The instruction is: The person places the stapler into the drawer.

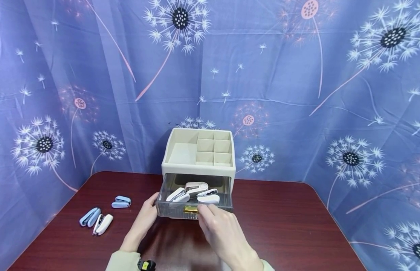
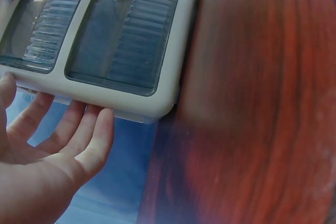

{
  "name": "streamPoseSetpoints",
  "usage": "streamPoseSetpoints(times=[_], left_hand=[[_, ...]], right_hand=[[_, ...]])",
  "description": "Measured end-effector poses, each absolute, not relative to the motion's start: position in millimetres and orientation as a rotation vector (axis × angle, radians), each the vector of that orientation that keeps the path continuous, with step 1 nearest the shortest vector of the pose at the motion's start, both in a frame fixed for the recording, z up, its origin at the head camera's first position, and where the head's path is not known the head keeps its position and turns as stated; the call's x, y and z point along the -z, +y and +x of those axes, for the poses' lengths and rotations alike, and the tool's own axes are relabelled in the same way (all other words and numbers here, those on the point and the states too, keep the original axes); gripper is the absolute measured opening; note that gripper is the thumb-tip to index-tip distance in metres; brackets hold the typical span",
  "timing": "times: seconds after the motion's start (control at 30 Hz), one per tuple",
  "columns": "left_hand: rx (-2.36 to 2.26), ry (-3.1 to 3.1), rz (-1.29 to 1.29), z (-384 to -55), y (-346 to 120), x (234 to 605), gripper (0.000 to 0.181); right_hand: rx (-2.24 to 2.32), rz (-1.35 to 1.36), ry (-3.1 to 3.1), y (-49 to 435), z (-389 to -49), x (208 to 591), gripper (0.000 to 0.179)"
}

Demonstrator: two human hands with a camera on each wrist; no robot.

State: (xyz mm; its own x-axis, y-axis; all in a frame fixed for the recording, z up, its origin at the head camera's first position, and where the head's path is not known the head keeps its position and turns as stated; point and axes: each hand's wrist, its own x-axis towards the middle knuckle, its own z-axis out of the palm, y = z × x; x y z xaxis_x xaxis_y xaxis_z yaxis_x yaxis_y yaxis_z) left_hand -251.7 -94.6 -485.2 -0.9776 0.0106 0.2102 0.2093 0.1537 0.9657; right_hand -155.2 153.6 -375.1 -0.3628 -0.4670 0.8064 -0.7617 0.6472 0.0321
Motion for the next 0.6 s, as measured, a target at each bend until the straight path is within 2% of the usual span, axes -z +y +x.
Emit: streamPoseSetpoints(times=[0.33,0.6], left_hand=[[1.994,-2.231,-0.258,-253.8,-93.9,486.7,0.038],[1.972,-2.223,-0.254,-252.6,-93.9,487.4,0.042]], right_hand=[[-0.424,0.896,-2.046,148.9,-170.8,370.4,0.025],[-0.418,0.861,-2.071,148.7,-188.5,370.4,0.027]])
